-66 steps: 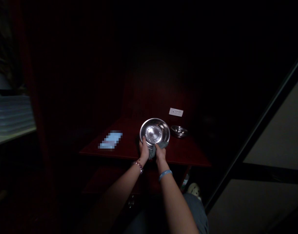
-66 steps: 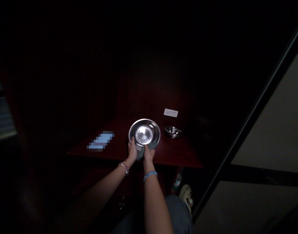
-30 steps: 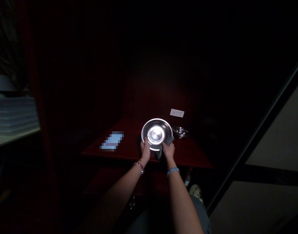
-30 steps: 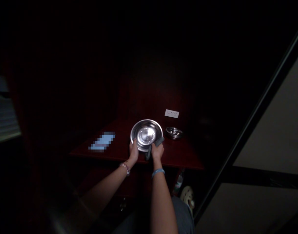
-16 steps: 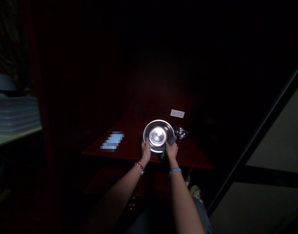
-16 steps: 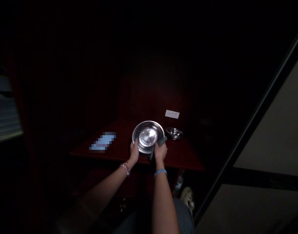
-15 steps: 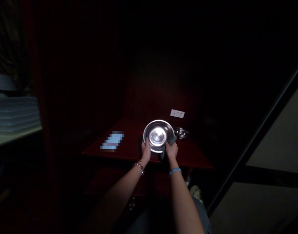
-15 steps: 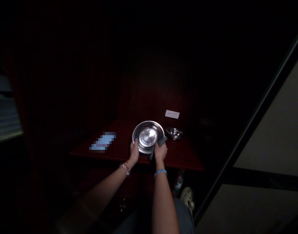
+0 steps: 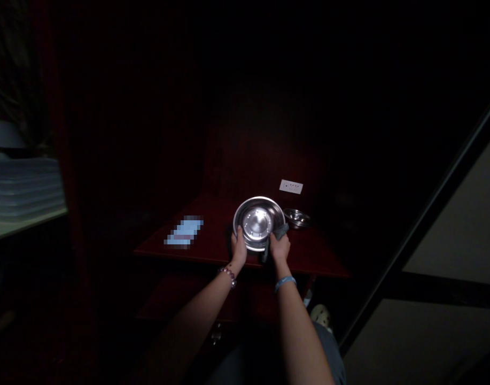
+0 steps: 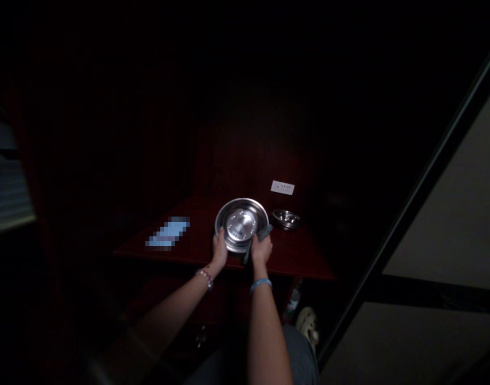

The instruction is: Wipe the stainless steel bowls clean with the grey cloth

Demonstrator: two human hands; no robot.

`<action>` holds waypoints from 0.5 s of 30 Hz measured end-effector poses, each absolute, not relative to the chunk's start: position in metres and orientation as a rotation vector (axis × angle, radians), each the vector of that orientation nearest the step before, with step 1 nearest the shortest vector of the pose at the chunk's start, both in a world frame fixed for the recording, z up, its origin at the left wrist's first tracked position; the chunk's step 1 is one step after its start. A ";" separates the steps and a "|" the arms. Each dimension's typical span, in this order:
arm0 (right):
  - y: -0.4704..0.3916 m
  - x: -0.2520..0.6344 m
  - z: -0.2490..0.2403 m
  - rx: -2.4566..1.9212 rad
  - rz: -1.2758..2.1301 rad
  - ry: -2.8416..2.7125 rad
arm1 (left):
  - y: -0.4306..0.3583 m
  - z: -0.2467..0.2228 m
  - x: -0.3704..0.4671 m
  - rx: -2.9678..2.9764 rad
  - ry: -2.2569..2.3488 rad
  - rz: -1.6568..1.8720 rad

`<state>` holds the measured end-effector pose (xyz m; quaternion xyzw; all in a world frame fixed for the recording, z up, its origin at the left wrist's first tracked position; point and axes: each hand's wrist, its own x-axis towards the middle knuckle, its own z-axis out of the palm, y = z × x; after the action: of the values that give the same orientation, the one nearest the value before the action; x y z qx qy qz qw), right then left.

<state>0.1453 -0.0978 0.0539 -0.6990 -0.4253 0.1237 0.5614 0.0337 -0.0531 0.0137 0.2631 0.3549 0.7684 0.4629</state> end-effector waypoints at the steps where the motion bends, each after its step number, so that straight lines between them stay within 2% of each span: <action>1: -0.097 0.145 0.053 -1.646 0.299 -1.006 | -0.053 0.014 0.034 0.652 0.878 1.891; 15: -0.086 0.134 0.036 -1.515 0.415 -0.926 | -0.048 0.011 0.032 0.638 0.944 1.879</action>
<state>0.1337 -0.0863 0.0361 -0.6569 -0.4014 0.1798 0.6123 0.0319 -0.0480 0.0107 0.2587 0.3827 0.7614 0.4548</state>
